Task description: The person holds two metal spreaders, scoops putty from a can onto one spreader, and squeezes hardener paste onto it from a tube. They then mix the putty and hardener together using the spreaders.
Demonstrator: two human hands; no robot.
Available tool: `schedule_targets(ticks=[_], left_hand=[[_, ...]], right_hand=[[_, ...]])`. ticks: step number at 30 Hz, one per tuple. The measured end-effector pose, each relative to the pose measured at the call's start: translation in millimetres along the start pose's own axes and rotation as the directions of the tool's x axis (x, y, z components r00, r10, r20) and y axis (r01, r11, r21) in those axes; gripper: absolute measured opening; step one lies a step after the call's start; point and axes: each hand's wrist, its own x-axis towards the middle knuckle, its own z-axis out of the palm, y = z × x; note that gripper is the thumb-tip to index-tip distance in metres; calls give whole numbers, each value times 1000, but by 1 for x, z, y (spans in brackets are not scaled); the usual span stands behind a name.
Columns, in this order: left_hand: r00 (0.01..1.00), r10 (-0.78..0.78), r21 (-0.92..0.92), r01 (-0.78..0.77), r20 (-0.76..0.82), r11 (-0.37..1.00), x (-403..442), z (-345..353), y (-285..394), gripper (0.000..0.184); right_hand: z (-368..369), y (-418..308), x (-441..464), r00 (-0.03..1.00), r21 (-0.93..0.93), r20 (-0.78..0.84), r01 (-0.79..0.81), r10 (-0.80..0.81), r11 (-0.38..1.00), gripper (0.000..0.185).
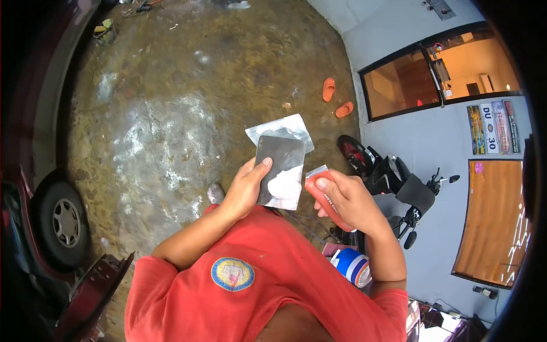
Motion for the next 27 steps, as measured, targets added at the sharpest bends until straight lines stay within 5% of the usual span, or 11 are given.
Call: schedule_targets(ticks=[10,27], left_hand=[[998,22,-194,-33,-58,980,24,23,-6,40],[998,52,-170,-55,-22,984,18,29,-9,39]], right_hand=[[-17,-16,2,983,-424,18,172,-182,889,24],[-16,-9,3,945,-664,17,255,-326,703,25]])
